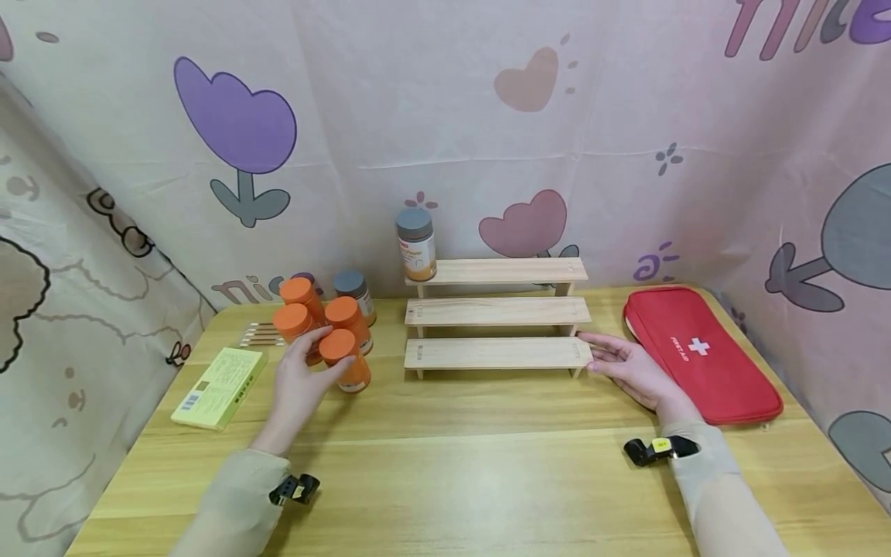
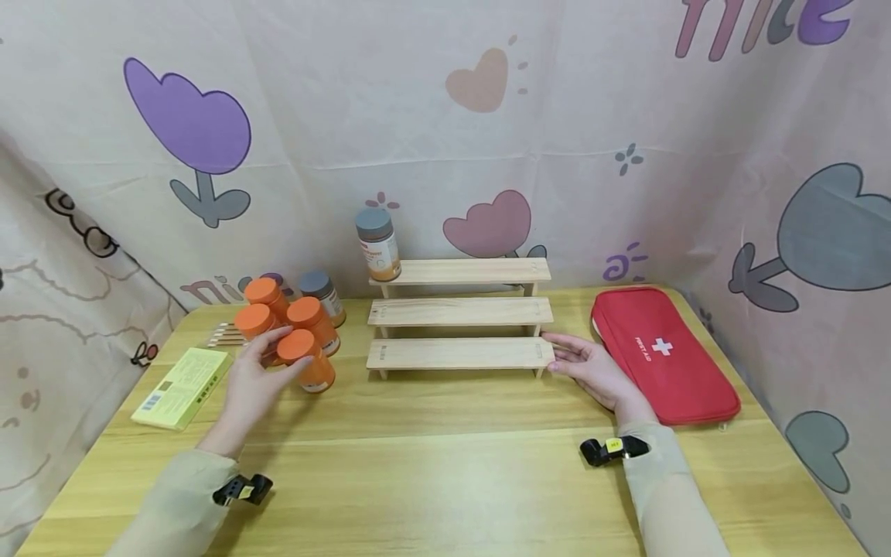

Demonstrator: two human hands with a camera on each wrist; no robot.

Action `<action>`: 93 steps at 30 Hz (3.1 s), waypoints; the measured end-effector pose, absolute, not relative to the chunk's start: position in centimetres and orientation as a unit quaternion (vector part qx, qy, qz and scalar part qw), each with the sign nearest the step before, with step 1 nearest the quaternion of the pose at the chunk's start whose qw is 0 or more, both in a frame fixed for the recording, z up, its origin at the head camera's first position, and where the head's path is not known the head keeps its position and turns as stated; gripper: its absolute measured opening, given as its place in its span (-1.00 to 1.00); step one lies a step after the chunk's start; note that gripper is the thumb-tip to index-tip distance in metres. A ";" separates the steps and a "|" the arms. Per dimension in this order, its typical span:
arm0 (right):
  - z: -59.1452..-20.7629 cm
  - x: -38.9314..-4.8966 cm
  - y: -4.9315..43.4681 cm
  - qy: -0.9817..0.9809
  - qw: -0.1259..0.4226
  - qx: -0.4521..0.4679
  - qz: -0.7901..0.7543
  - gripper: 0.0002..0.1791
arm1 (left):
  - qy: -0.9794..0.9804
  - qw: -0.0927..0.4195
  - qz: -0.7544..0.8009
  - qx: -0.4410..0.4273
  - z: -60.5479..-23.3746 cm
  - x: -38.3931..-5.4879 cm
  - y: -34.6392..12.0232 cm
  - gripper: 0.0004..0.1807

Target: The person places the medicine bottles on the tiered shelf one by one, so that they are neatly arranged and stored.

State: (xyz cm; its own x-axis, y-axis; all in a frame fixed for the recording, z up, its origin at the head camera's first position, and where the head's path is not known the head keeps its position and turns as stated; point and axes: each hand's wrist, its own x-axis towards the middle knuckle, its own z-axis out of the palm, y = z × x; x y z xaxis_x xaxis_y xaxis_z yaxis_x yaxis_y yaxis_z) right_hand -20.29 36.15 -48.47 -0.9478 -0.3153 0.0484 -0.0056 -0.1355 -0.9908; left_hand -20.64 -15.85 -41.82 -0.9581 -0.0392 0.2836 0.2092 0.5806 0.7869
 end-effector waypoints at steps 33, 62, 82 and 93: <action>-48.1 -20.0 35.9 0.653 0.103 -0.124 -0.740 -0.37 | -0.828 0.153 -0.505 -0.187 -32.6 -22.3 -5.9 -0.39; -48.6 -20.1 36.1 0.668 0.098 -0.119 -0.728 -0.38 | -0.801 0.133 -0.556 -0.180 -30.8 -31.3 5.2 -0.37; -48.7 -20.5 35.6 0.670 0.098 -0.121 -0.725 -0.39 | -0.816 0.140 -0.537 -0.160 -31.1 -31.3 5.5 -0.35; -48.4 -20.1 35.8 0.677 0.098 -0.117 -0.720 -0.38 | -0.785 0.206 -0.527 -0.253 -32.1 -25.2 1.7 -0.35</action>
